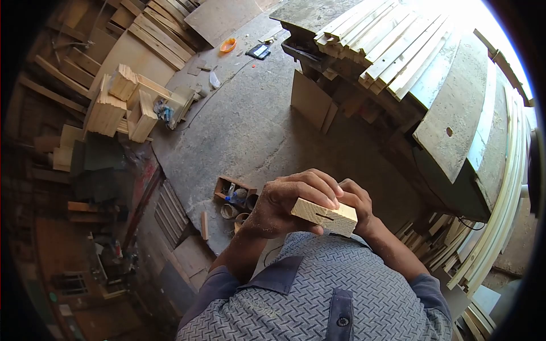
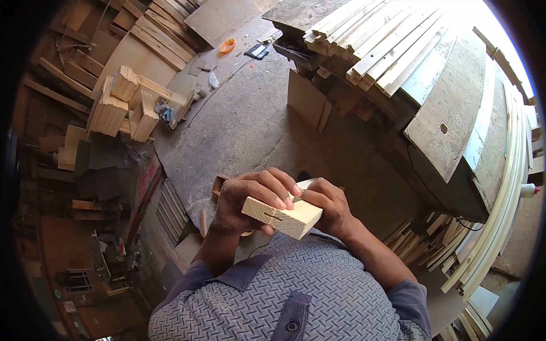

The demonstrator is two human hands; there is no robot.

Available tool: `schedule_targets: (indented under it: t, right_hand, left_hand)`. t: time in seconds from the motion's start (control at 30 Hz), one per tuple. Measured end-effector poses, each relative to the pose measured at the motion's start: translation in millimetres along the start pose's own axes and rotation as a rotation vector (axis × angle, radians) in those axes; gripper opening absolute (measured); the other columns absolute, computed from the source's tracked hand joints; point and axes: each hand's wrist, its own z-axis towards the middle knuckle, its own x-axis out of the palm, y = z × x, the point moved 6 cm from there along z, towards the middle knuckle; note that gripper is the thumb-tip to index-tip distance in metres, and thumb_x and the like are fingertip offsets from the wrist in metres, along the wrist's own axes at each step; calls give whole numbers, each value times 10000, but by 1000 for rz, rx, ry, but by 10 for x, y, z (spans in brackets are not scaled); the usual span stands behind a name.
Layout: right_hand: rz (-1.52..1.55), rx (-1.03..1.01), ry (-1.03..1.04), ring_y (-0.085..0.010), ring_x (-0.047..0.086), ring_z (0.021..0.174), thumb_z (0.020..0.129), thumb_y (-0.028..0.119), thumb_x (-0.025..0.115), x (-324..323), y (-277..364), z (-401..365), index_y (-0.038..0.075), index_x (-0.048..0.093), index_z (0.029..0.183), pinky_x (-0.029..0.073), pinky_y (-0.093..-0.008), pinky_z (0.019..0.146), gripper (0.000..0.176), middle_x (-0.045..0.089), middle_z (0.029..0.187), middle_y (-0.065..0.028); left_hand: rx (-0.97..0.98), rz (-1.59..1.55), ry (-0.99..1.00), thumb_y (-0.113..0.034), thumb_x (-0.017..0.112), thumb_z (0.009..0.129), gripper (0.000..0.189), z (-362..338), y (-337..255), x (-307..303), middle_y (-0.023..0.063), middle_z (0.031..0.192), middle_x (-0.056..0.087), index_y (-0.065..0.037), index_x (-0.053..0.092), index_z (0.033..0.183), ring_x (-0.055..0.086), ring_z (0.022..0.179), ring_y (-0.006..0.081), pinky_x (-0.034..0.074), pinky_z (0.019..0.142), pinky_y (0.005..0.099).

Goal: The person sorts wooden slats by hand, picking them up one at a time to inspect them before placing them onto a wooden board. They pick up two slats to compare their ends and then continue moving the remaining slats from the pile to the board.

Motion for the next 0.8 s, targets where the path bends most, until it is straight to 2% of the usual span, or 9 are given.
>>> schedule_targets:
  t: [0.53, 0.8]
  right_hand:
    - [3, 9, -6, -250, 654, 726, 671, 123, 847, 10, -2, -11, 57, 623, 1059, 533, -338, 598, 453, 620, 873, -96]
    - [-56, 88, -13, -276, 671, 813, 676, 129, 855, -45, 49, 72, 62, 651, 1040, 555, -354, 675, 423, 636, 960, -126]
  left_hand:
    - [0, -24, 1, -253, 869, 701, 418, 4, 0, 9, 128, 984, 693, -24, 696, 1005, 657, 1031, 303, 530, 907, 447]
    - [-41, -41, -12, -230, 856, 731, 393, 61, -2, 32, 125, 991, 686, -25, 689, 1021, 652, 1037, 294, 537, 907, 439]
